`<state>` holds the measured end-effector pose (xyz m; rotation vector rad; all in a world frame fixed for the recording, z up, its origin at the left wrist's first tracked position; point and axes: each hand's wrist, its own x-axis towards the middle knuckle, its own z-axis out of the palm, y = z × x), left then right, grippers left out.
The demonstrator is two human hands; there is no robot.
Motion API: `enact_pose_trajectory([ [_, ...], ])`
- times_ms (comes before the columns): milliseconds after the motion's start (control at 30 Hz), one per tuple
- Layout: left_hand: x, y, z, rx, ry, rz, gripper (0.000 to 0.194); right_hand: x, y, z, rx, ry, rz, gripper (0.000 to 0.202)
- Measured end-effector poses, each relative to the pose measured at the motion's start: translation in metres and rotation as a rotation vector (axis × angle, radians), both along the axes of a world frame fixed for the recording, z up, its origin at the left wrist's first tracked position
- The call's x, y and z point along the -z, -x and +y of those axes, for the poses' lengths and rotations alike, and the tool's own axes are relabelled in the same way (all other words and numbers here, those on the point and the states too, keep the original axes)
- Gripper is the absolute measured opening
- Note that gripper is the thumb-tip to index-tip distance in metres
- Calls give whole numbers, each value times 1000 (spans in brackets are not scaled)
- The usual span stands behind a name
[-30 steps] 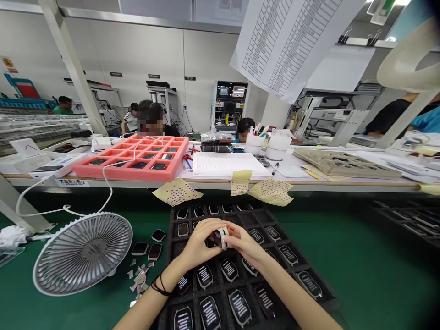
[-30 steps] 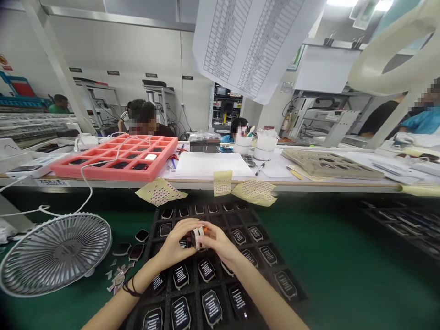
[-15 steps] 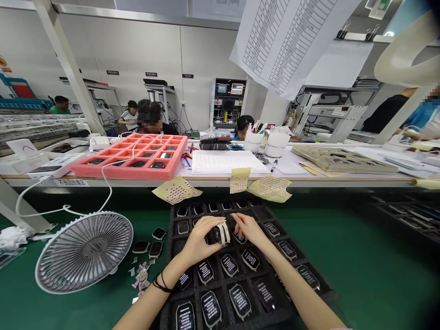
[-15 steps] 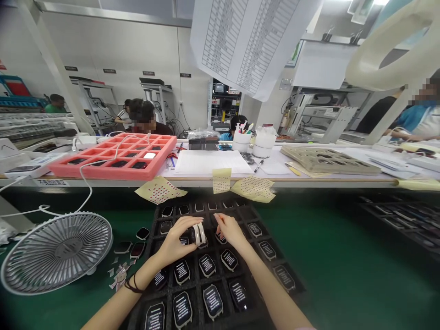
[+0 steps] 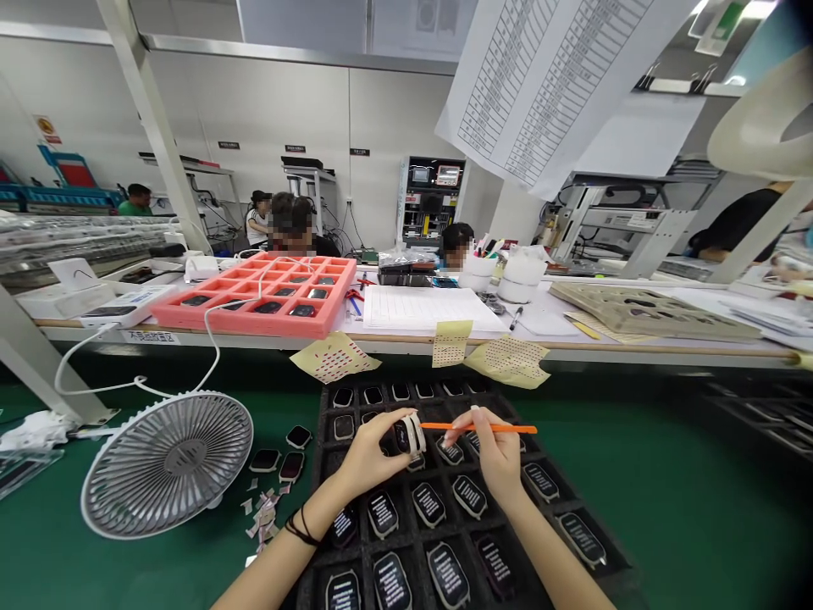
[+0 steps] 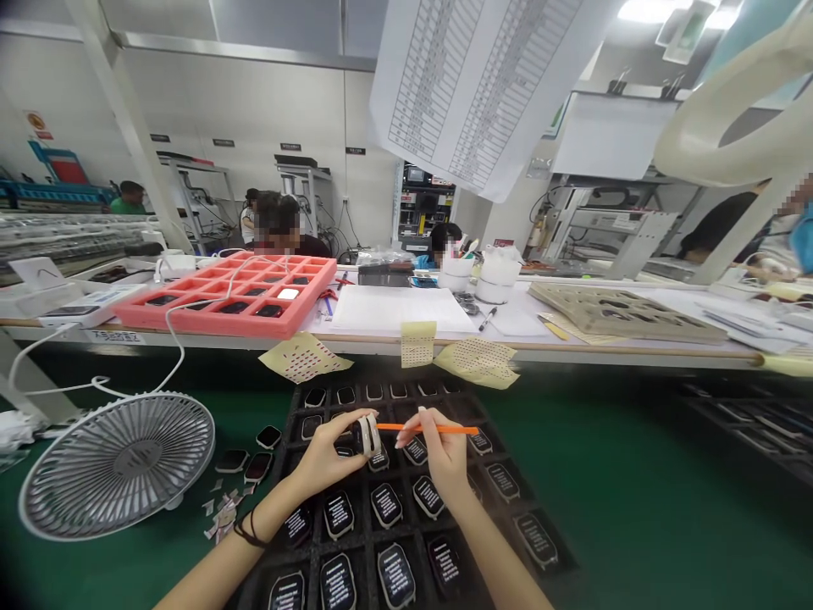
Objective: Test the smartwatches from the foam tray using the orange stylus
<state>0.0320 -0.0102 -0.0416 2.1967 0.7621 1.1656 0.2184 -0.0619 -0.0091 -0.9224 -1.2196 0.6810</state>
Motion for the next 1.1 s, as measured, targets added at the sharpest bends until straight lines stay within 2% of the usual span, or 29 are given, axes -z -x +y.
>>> enact_pose_trajectory([
  [267, -1, -1, 0, -7, -11, 2, 53, 0, 0, -1, 25, -33, -65, 39],
  [567, 0, -1, -2, -21, -39, 31, 58, 12, 8, 2, 31, -48, -318, 42],
  [867, -7, -4, -6, -12, 21, 23, 55, 11, 9, 0, -23, -42, -220, 41],
  [1100, -10, -4, -6, -22, 34, 19, 55, 13, 13, -1, -60, -69, -297, 42],
])
